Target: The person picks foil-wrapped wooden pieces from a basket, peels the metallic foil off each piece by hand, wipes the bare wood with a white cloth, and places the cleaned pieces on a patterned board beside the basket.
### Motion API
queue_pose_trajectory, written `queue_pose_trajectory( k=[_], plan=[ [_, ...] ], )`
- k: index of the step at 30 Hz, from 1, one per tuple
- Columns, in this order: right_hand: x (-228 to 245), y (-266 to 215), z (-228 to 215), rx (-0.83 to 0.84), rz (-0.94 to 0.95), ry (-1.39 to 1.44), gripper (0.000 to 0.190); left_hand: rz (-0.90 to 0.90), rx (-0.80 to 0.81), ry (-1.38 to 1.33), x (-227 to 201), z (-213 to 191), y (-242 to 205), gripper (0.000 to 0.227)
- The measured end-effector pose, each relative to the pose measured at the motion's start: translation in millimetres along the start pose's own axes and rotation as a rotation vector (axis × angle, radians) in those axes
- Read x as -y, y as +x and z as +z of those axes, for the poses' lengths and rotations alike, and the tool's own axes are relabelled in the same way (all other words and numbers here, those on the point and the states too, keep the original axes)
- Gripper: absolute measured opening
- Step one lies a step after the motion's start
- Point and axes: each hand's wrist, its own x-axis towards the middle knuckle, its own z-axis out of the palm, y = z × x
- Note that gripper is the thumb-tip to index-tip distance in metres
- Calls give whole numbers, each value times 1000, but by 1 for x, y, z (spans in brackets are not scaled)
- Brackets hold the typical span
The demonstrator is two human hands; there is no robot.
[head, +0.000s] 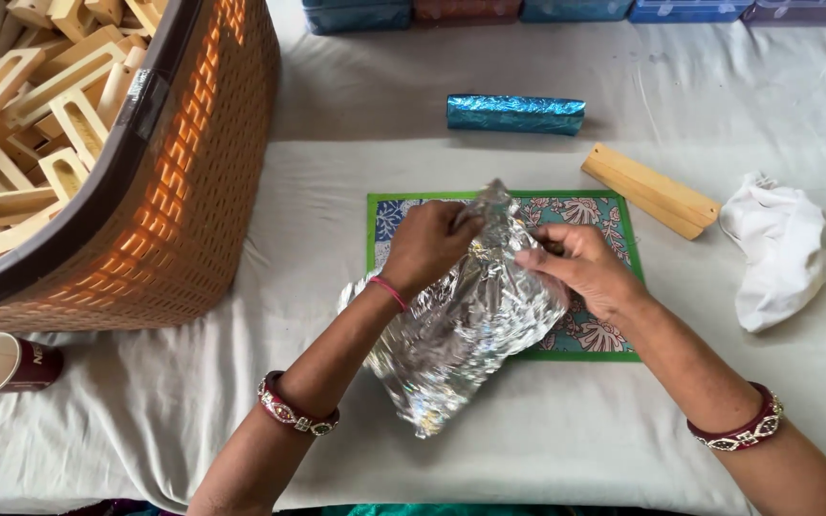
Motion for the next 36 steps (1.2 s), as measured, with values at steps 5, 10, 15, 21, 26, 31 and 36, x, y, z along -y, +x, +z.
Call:
queue_pose_trajectory(
  k=[5,10,15,21,26,31,36],
  plan=[
    [-6,10,-18,-46,-30,-53,18,-123,-11,-211,24,-5,-7,47],
    [-37,23,-28,-215,-285,-39,19,-84,-213,-80,27,2,-22,44],
    [63,-35,53,-468,-707,-979,42,14,-365,99,21,17,-30,37],
    [23,-29,91,-151,-666,-1232,75,11,-362,174,24,18,-31,30],
    [17,-20,92,10,-477,-1415,85,-55,-313,425,40,-11,-29,20],
    [40,-25,100,51,-315,-1429,81,449,-427,246,-7,-12,-50,32],
    [22,-18,89,195,-154,-1496,80,489,-162,302,1,30,-43,51]
  ],
)
